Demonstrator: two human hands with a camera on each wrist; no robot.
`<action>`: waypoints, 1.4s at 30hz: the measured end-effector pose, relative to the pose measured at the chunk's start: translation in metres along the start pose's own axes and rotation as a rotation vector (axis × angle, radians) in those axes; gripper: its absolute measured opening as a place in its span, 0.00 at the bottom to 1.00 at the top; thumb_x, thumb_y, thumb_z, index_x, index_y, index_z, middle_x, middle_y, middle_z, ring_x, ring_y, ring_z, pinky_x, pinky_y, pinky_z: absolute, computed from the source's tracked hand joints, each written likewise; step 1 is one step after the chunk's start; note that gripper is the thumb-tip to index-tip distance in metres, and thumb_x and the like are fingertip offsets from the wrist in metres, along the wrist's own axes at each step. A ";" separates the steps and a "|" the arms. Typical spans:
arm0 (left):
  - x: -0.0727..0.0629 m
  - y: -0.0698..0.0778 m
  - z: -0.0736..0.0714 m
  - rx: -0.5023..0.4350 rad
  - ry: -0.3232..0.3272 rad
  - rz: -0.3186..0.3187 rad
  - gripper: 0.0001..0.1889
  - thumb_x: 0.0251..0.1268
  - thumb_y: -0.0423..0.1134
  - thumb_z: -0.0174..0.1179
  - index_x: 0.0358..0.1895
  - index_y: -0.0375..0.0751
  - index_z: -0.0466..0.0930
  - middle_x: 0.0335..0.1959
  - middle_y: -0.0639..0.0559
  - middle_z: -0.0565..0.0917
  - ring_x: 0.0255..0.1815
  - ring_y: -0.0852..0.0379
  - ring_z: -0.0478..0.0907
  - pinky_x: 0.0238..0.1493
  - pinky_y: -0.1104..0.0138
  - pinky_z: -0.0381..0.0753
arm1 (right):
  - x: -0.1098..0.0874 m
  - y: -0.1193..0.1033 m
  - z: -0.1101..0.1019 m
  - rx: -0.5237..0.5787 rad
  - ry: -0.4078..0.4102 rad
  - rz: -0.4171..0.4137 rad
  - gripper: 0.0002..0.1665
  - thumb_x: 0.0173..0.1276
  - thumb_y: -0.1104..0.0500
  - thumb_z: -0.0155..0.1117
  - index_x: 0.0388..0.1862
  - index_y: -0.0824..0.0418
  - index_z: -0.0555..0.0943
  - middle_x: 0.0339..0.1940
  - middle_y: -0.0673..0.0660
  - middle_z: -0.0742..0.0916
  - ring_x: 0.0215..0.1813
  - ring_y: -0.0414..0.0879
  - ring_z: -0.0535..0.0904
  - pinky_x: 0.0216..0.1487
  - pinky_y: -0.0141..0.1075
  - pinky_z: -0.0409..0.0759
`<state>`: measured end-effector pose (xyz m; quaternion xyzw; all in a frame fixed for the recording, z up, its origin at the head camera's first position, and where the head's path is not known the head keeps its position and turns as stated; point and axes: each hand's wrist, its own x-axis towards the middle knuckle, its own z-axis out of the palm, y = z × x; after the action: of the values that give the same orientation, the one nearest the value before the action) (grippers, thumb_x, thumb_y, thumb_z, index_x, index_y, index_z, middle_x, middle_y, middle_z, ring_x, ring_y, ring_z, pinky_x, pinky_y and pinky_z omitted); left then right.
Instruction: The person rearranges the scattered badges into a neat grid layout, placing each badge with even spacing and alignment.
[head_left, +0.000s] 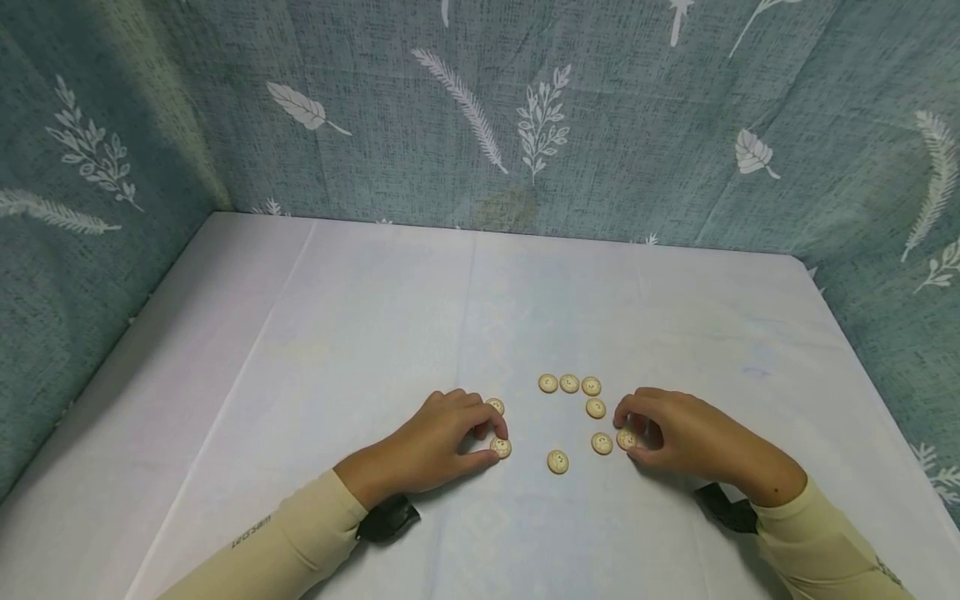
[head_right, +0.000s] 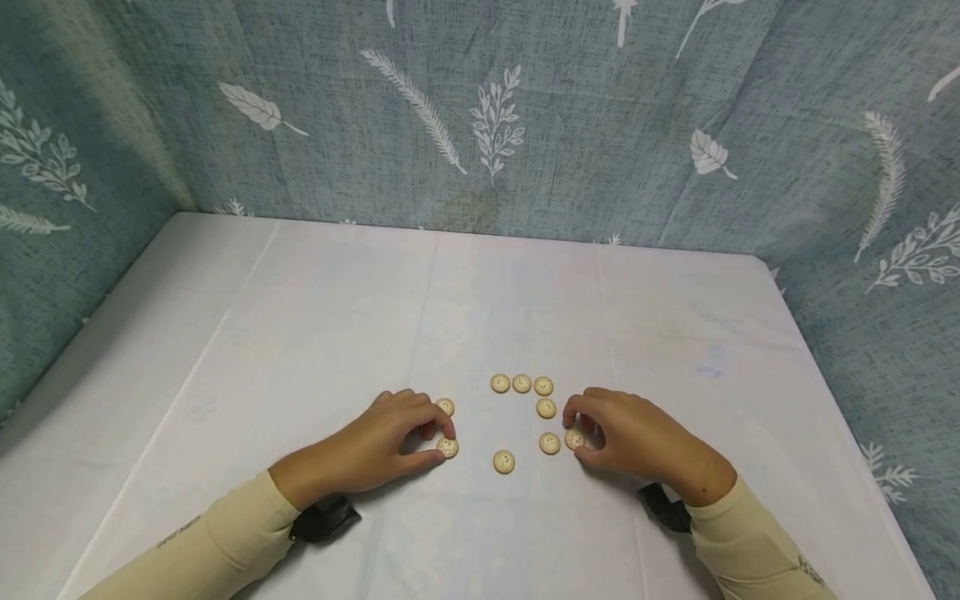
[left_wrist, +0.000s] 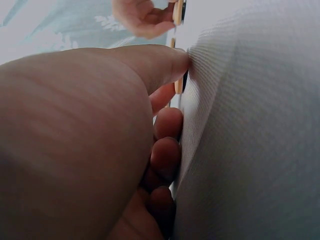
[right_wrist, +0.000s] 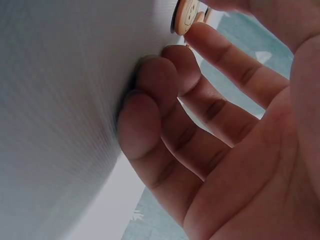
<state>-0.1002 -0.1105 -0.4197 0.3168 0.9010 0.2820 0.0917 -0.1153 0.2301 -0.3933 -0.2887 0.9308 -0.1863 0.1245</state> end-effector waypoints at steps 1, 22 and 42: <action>0.000 0.000 0.000 0.000 0.002 0.003 0.09 0.63 0.49 0.68 0.43 0.61 0.79 0.32 0.66 0.72 0.39 0.66 0.67 0.45 0.64 0.61 | 0.000 0.000 0.000 0.002 -0.005 -0.001 0.14 0.57 0.59 0.75 0.39 0.47 0.81 0.31 0.40 0.78 0.32 0.32 0.71 0.34 0.29 0.72; 0.001 0.000 0.000 0.008 0.001 -0.009 0.09 0.63 0.50 0.68 0.43 0.61 0.80 0.32 0.67 0.72 0.39 0.66 0.67 0.46 0.64 0.61 | 0.002 0.000 -0.001 0.026 -0.013 -0.017 0.13 0.57 0.61 0.74 0.36 0.48 0.80 0.28 0.41 0.76 0.32 0.33 0.70 0.33 0.29 0.72; 0.001 0.000 0.002 0.005 0.000 -0.014 0.09 0.63 0.49 0.68 0.43 0.61 0.80 0.32 0.66 0.72 0.39 0.66 0.67 0.45 0.65 0.61 | 0.003 -0.005 0.002 -0.066 0.004 -0.014 0.12 0.56 0.60 0.73 0.34 0.47 0.79 0.26 0.39 0.75 0.30 0.32 0.68 0.32 0.29 0.68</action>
<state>-0.1003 -0.1096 -0.4211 0.3107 0.9039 0.2789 0.0929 -0.1142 0.2241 -0.3937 -0.2988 0.9346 -0.1571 0.1116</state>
